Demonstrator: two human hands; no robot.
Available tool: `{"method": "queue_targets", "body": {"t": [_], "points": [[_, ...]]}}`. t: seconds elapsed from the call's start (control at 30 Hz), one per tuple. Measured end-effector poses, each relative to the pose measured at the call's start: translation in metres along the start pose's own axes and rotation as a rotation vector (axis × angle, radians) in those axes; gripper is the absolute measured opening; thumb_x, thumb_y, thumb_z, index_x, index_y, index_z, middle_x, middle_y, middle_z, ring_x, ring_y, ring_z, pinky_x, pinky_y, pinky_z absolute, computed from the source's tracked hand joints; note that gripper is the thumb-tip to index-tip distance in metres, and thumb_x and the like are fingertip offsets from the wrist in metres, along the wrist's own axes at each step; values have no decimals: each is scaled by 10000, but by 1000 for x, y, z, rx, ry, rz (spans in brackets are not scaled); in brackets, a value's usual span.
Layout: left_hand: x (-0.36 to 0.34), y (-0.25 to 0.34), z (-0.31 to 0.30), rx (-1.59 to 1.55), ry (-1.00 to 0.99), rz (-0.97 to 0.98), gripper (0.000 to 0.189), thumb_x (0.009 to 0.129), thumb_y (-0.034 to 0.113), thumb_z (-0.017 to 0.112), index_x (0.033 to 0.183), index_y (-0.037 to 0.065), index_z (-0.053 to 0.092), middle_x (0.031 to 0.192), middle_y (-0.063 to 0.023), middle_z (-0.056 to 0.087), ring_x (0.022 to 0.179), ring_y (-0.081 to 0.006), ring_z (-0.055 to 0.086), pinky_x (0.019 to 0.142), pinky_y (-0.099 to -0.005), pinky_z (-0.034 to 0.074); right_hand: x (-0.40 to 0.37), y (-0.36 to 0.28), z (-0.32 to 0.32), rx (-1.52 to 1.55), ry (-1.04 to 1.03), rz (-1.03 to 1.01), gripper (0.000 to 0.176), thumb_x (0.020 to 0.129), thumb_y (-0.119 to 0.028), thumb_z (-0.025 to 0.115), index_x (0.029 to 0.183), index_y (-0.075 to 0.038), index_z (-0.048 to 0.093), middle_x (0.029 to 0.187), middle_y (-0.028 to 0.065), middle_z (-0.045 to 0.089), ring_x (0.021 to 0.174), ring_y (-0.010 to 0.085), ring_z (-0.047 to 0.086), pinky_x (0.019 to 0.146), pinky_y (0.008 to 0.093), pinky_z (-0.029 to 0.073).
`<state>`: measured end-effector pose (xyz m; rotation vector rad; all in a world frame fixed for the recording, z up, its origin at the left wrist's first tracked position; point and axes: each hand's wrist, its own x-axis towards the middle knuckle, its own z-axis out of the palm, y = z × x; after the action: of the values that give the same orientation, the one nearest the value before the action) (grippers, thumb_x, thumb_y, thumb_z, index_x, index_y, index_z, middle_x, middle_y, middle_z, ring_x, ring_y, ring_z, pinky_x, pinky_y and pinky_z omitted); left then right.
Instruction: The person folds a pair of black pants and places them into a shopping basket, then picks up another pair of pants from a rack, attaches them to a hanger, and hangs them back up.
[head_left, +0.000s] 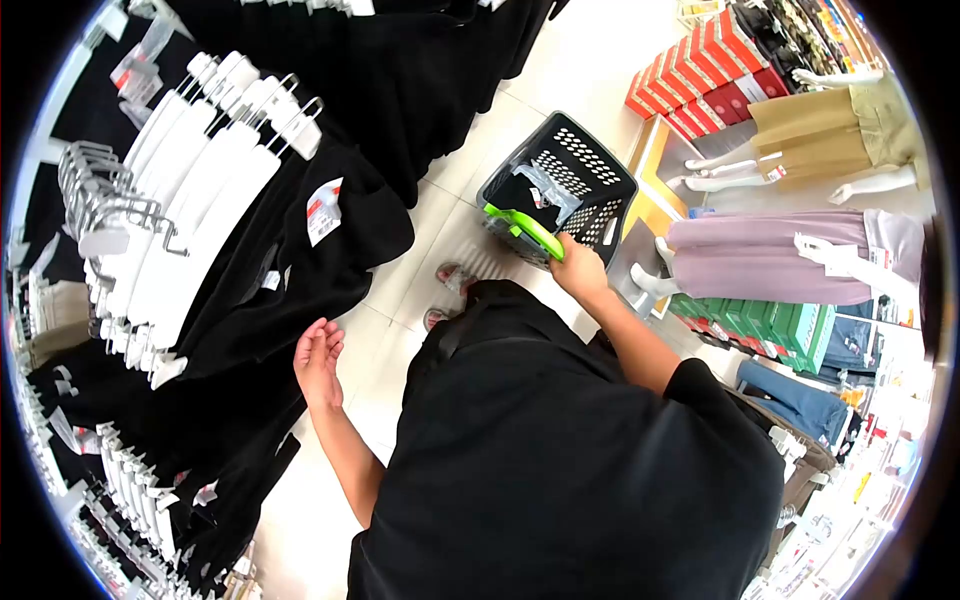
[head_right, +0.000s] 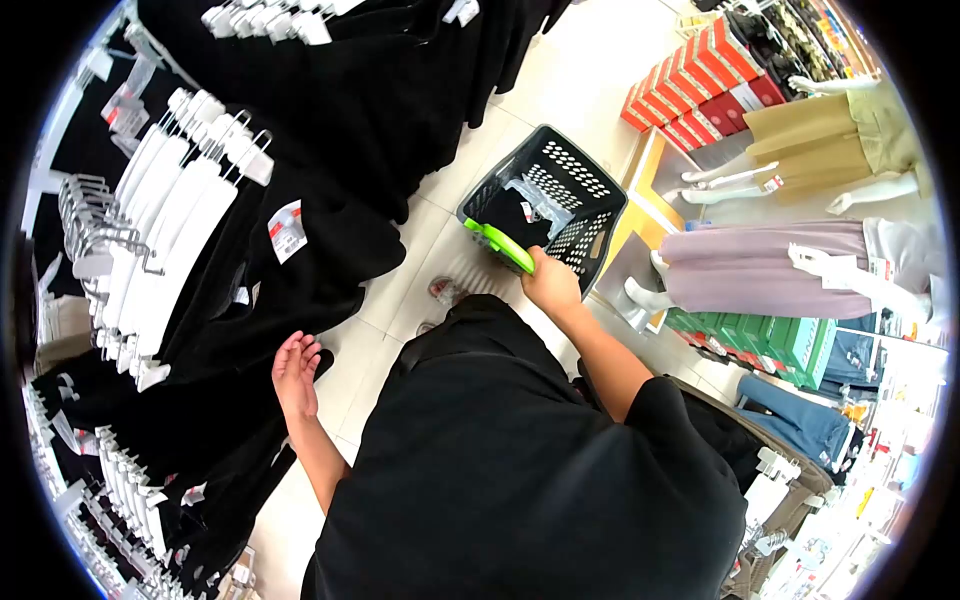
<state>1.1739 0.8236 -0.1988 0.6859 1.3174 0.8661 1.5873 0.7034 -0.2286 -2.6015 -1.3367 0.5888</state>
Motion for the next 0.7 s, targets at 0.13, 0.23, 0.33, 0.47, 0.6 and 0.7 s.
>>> {"method": "queue_targets", "body": {"t": [0.13,0.23,0.33,0.47,0.6,0.7], "points": [[-11,-18,-12,-41,20,-15,239,940,159,529,1123,13,576,995,-72,638,856,-138,611,754,-237,466,4,2,-2,-11,19,7,236,760,-198,567,970,-91,561,791,201,641,756,390,628,699,483,494],[-20,-38,-26,-65,46,-5,225,941,156,520,1118,28,576,980,-76,647,835,-155,624,739,-249,477,11,5,-8,15,49,20,274,757,-212,567,1015,-121,592,836,193,650,802,380,630,728,481,490],[-31,-49,-37,-37,65,10,196,932,151,526,1086,44,583,952,-57,648,831,-136,619,724,-242,473,23,24,-10,-19,77,-10,326,758,-212,577,1070,-123,610,897,200,648,858,380,621,774,465,485],[-40,-71,-50,-46,115,21,214,865,209,616,1031,74,612,952,-32,650,843,-120,611,749,-253,447,39,37,-21,80,71,50,452,750,-188,633,1185,-81,579,1031,194,640,972,352,610,843,409,471],[-39,-75,-39,-76,106,-55,199,906,100,522,1076,26,595,978,-63,646,860,-159,629,756,-253,463,71,79,-19,24,218,-158,329,758,-147,577,1061,-20,587,920,246,616,887,432,579,762,484,461],[-41,-75,-29,-58,87,-30,222,941,177,521,1084,26,597,977,-57,642,861,-152,622,767,-267,466,100,103,-22,-46,166,-83,382,724,-104,590,1086,18,580,879,268,618,865,427,598,739,448,468]]}}
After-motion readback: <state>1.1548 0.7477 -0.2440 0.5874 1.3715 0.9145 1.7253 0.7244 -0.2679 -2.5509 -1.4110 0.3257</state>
